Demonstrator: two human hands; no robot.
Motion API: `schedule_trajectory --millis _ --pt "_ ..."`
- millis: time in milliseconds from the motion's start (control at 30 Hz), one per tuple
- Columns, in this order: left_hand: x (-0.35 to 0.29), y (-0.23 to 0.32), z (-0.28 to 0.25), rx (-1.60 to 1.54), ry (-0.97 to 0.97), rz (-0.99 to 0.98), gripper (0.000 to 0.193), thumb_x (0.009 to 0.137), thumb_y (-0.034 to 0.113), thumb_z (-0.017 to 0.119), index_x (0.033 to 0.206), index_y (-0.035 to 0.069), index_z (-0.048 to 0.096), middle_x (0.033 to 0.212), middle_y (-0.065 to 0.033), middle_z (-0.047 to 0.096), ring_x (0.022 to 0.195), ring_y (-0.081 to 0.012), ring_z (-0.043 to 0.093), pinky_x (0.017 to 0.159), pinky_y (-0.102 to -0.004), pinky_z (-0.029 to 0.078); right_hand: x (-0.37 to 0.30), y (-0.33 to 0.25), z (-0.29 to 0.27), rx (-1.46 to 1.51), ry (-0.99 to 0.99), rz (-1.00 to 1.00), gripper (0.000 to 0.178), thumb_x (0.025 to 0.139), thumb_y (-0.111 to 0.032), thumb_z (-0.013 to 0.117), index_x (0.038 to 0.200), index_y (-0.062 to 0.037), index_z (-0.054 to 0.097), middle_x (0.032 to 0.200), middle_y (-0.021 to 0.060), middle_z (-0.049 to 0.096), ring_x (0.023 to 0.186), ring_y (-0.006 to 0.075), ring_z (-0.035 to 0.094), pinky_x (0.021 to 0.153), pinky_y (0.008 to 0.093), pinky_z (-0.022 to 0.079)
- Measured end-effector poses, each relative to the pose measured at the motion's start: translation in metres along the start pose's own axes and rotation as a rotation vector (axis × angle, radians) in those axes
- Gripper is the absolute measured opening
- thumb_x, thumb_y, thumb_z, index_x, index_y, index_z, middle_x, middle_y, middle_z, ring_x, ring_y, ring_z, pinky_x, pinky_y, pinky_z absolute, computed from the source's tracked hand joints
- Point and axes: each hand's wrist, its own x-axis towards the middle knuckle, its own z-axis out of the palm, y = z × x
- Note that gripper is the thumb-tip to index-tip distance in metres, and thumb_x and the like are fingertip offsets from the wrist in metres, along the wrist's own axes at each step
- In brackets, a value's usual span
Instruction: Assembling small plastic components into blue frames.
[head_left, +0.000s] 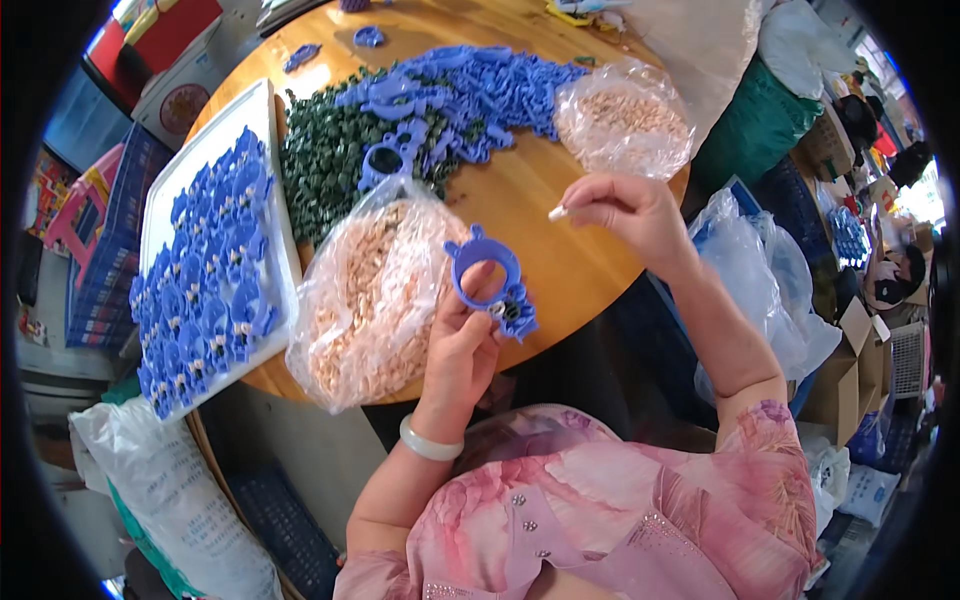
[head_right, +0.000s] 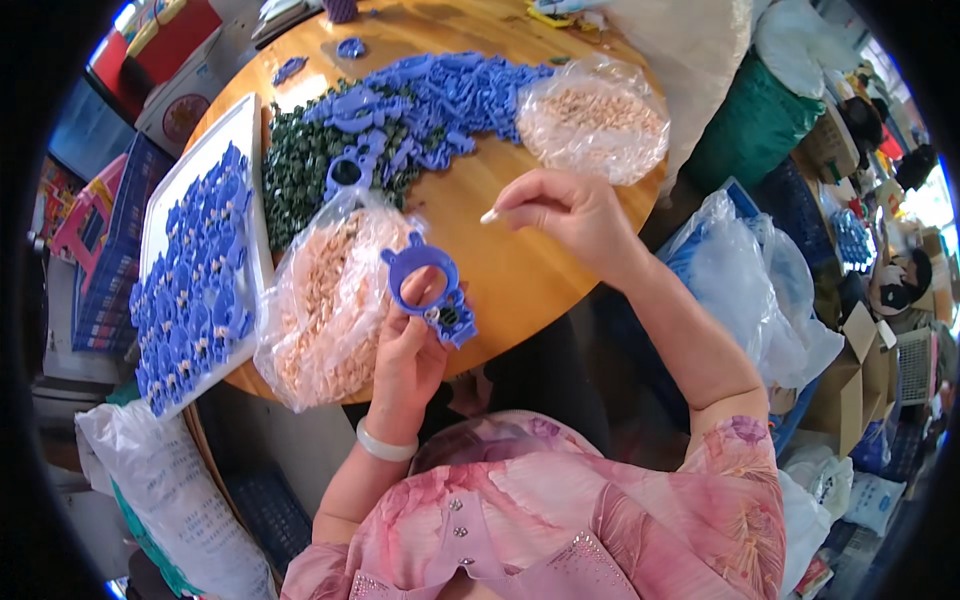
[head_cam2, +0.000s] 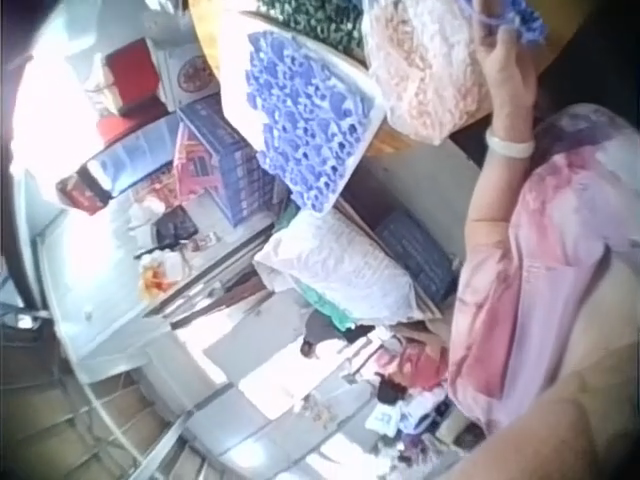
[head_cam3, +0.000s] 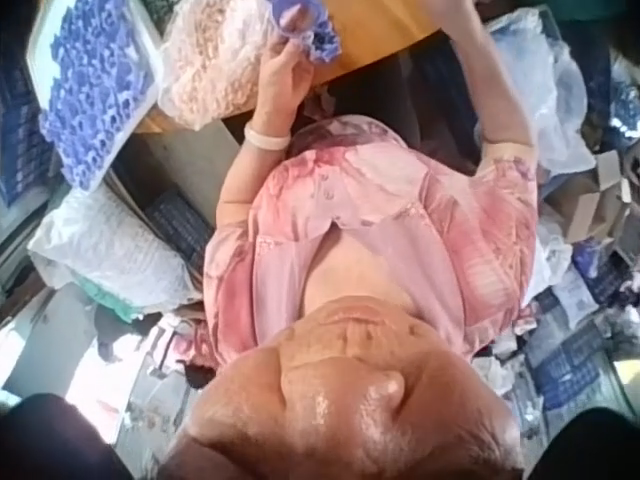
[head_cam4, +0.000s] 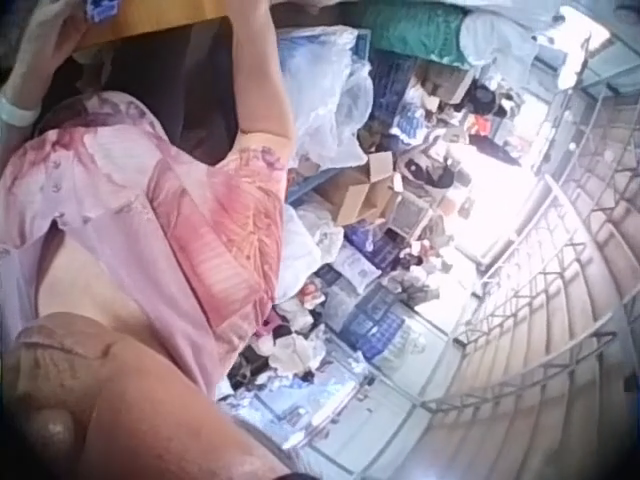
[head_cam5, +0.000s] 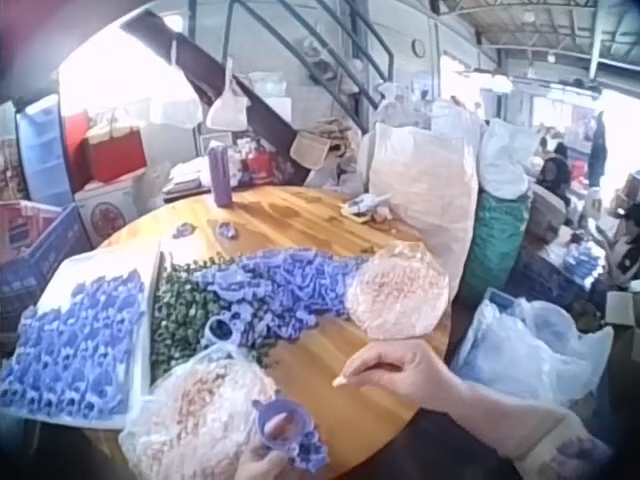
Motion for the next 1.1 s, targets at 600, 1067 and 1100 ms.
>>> schedule_trajectory --millis 600,1067,1100 --pt "-0.007 -0.013 -0.007 0.043 -0.070 0.180 0.059 0.080 0.000 0.067 0.132 0.004 0.041 0.128 -0.0122 0.051 0.116 -0.0232 0.051 0.095 -0.0365 0.045 -0.044 -0.016 0.072 -0.509 0.060 -0.234 0.010 0.078 -0.005 0.066 0.087 -0.0038 0.062 0.085 0.0097 0.062 0.077 0.0260 0.062 0.066 0.0326 0.049" --pt "-0.008 -0.017 -0.011 0.141 -0.080 0.248 0.060 0.078 -0.003 0.067 0.133 0.004 0.041 0.129 -0.0126 0.050 0.118 -0.0239 0.050 0.094 -0.0342 0.045 -0.046 -0.012 0.077 -0.535 0.080 -0.252 0.011 0.077 -0.004 0.067 0.087 -0.0043 0.063 0.086 0.0089 0.062 0.077 0.0256 0.061 0.067 0.0319 0.048" --pt "-0.008 -0.017 -0.011 0.137 -0.078 0.244 0.060 0.078 -0.003 0.067 0.133 0.004 0.041 0.128 -0.0124 0.050 0.118 -0.0237 0.050 0.094 -0.0343 0.046 -0.046 -0.012 0.077 -0.506 0.073 -0.240 0.011 0.076 -0.003 0.067 0.087 -0.0034 0.063 0.086 0.0086 0.061 0.077 0.0247 0.061 0.067 0.0311 0.048"
